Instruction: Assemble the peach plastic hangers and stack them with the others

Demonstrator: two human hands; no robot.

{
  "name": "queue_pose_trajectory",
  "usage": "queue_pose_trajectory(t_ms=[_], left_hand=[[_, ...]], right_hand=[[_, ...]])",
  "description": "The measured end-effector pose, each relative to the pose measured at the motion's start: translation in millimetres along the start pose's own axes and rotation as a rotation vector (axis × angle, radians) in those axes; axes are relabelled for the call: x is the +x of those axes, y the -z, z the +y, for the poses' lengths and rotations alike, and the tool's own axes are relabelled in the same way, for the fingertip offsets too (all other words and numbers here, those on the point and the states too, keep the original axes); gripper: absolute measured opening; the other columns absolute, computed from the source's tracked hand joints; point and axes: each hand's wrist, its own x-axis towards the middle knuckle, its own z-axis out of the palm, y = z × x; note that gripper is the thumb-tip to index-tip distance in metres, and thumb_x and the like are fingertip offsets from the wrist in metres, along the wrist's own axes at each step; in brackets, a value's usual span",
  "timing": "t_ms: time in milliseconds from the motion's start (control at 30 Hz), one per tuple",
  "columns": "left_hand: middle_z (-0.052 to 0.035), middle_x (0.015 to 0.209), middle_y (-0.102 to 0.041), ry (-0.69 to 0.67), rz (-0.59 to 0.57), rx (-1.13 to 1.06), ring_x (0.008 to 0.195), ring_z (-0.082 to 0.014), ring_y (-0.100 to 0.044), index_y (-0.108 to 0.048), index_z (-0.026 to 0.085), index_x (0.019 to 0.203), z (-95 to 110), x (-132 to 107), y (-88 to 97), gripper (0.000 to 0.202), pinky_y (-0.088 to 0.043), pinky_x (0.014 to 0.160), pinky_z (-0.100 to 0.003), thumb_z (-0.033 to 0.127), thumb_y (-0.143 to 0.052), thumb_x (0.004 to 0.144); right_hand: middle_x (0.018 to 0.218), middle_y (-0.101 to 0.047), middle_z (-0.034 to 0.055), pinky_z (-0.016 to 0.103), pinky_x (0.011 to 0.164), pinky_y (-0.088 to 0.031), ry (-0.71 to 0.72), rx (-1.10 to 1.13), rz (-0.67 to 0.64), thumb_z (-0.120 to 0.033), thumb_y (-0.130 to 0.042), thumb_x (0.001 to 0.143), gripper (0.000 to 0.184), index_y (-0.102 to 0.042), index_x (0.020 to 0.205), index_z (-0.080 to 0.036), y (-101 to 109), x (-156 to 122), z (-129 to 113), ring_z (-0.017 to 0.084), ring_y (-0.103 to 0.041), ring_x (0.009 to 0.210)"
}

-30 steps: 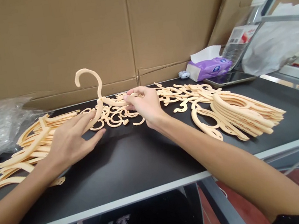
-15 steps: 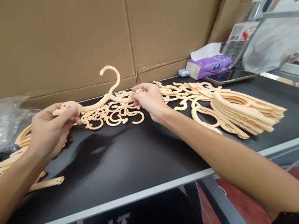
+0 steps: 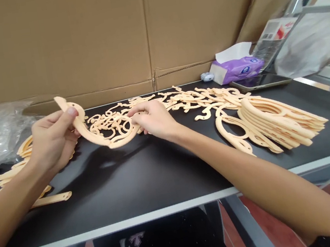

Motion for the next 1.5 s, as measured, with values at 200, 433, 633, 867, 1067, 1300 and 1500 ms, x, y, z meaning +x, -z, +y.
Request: queue_pose_trajectory(t_ms=[200,433,633,867,1067,1300,1500], left_hand=[[-0.0019,0.077,-0.070,0.044,-0.088,0.252,0.073,-0.0153,-0.066,-0.072,0.015,0.107,-6,-14,-8.1,0.046,-0.055,0.070,-0.027,0.041,-0.087,0.071],[-0.0084,0.111,-0.073,0.063,-0.296,0.434,0.096,-0.0214,-0.071,-0.064,0.017,0.119,-2,-28,-15.2,0.059,-0.058,0.087,-0.032,0.041,-0.087,0.070],[-0.0035,0.085,-0.074,0.228,-0.265,0.250,0.071,-0.0152,-0.069,-0.066,0.017,0.111,-6,-24,-13.9,0.046,-0.057,0.073,-0.028,0.044,-0.081,0.078],[-0.0034,0.076,-0.071,0.235,-0.353,0.326,0.071,-0.0138,-0.064,-0.072,0.015,0.078,1,-25,-15.1,0.033,-0.052,0.068,-0.024,0.047,-0.079,0.080],[-0.0040,0.073,-0.069,0.263,-0.394,0.360,0.074,-0.0158,-0.064,-0.069,0.015,0.074,1,-25,-13.7,0.035,-0.053,0.074,-0.027,0.049,-0.076,0.080],[-0.0051,0.070,-0.068,0.352,-0.393,0.261,0.068,-0.0153,-0.063,-0.070,0.015,0.069,3,-22,-11.9,0.034,-0.056,0.070,-0.028,0.046,-0.083,0.073],[-0.0063,0.069,-0.070,0.493,-0.379,0.186,0.067,-0.0165,-0.064,-0.072,0.016,0.065,0,-17,-8.8,0.029,-0.057,0.067,-0.029,0.042,-0.086,0.068]], right_hand=[[0.066,-0.067,0.0022,0.023,0.049,-0.054,-0.011,0.059,-0.114,-0.011,-0.061,0.075,0.018,-0.073,0.087,-0.010,-12,-11,-6,0.012,-0.061,0.051],[0.068,-0.068,0.0030,0.026,0.050,-0.060,-0.022,0.100,-0.118,-0.011,-0.063,0.075,0.011,-0.072,0.081,-0.011,-11,-11,-3,0.013,-0.065,0.053],[0.072,-0.070,0.0037,0.026,0.056,-0.061,0.046,0.062,-0.170,-0.015,-0.065,0.076,0.010,-0.073,0.080,-0.012,-14,-14,-2,0.014,-0.067,0.056],[0.066,-0.068,0.0018,0.025,0.057,-0.058,0.034,-0.031,-0.225,-0.021,-0.070,0.074,0.010,-0.074,0.076,-0.013,-13,-19,-5,0.014,-0.067,0.057],[0.067,-0.067,0.0011,0.023,0.058,-0.056,0.033,-0.073,-0.353,-0.021,-0.068,0.076,0.011,-0.073,0.070,-0.013,-14,-20,-7,0.012,-0.065,0.057],[0.066,-0.065,-0.0011,0.021,0.053,-0.056,0.007,0.037,-0.368,-0.018,-0.073,0.076,0.009,-0.070,0.070,-0.012,-19,-25,-10,0.009,-0.064,0.052],[0.066,-0.060,-0.0071,0.029,0.054,-0.064,-0.130,0.244,-0.257,-0.022,-0.092,0.056,0.047,-0.054,0.084,-0.018,-24,-25,-9,0.013,-0.068,0.055]])
